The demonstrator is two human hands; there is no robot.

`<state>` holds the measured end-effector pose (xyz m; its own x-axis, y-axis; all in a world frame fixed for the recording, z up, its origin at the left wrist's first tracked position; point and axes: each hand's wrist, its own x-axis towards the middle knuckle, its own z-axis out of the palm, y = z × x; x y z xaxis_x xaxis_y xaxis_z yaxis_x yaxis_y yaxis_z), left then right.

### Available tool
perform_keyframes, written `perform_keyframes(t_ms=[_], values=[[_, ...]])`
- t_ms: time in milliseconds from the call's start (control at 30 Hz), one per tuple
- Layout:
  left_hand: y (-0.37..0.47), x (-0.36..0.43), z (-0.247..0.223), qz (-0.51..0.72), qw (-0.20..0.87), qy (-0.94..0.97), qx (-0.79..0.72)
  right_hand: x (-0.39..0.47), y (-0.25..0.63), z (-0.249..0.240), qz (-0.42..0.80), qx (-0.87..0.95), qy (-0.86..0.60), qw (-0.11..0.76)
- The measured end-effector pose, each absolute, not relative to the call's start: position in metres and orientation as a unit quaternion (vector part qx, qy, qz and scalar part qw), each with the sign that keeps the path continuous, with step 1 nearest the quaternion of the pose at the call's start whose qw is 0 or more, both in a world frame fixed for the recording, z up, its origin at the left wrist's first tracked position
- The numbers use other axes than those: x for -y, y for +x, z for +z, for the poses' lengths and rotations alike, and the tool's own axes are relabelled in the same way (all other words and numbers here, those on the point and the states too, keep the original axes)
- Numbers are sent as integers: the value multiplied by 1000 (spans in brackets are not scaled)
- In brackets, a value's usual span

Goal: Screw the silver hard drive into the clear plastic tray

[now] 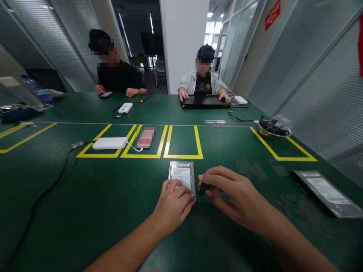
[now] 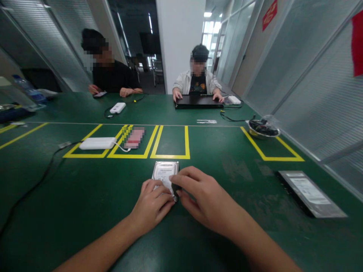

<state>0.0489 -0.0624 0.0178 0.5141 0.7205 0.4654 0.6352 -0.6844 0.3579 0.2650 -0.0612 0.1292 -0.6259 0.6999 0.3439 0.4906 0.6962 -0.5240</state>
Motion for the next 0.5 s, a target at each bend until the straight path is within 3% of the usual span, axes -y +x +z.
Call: perform_keyframes(t_ms=[500], values=[[54, 64, 19, 297, 70, 857, -416, 52, 256, 149, 258, 893, -301, 215]])
